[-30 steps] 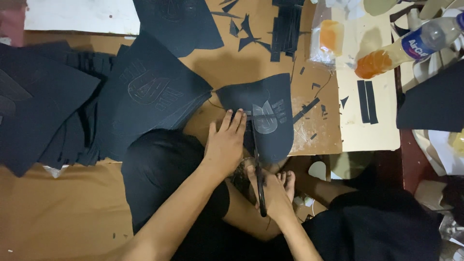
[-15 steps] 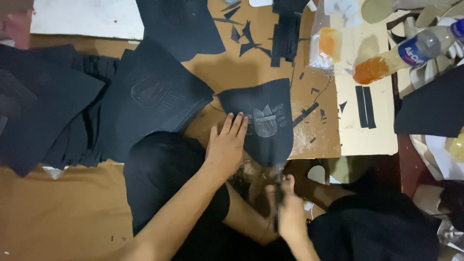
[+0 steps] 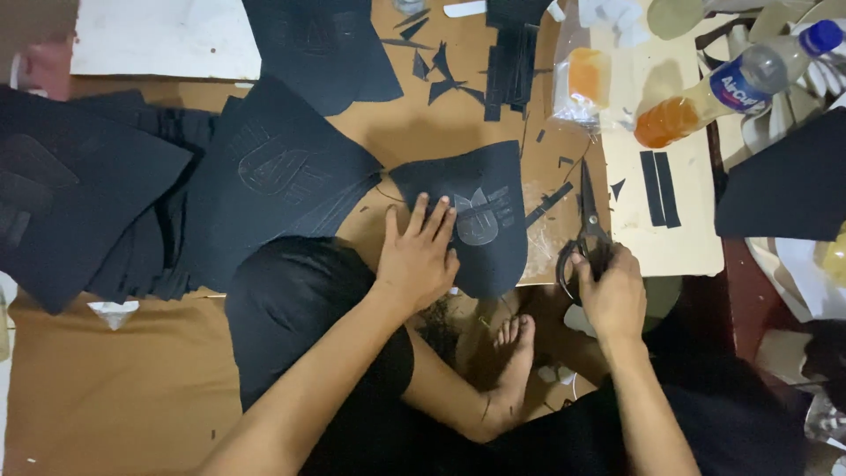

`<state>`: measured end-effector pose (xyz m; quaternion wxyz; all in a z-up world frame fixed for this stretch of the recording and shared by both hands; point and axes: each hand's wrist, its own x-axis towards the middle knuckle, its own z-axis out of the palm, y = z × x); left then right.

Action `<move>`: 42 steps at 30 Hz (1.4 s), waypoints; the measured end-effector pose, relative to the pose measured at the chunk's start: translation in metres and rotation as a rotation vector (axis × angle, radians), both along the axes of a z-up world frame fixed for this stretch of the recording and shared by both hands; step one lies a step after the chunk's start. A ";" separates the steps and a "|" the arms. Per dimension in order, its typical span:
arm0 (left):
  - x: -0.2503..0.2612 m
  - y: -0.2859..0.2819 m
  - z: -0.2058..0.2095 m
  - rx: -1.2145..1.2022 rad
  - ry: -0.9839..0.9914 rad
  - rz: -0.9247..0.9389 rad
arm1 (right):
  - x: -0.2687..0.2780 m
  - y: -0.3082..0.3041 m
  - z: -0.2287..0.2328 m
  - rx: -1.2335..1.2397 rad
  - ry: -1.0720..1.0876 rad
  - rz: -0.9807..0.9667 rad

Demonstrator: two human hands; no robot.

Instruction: Trimming and scraping excess material from leather shoe components using scissors and a small hand tool

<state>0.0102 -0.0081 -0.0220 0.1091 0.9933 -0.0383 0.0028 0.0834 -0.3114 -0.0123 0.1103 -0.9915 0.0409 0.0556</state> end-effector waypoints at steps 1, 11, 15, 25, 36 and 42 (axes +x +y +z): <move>0.000 0.000 0.001 -0.020 -0.019 0.011 | 0.002 -0.006 -0.006 -0.052 0.015 0.009; 0.005 0.025 0.002 -0.326 -0.042 0.241 | 0.007 0.137 0.099 0.412 -0.207 0.524; -0.005 0.019 0.015 -0.246 0.055 0.042 | 0.024 0.144 0.021 0.379 -0.200 0.658; 0.002 0.022 0.021 -0.360 0.169 0.124 | 0.031 0.145 0.007 0.345 -0.066 0.663; 0.008 0.019 0.027 -1.412 0.212 0.411 | -0.028 0.154 0.033 1.085 0.245 0.043; 0.005 0.017 0.053 -1.638 0.316 0.458 | -0.050 0.153 0.043 1.321 0.266 -0.222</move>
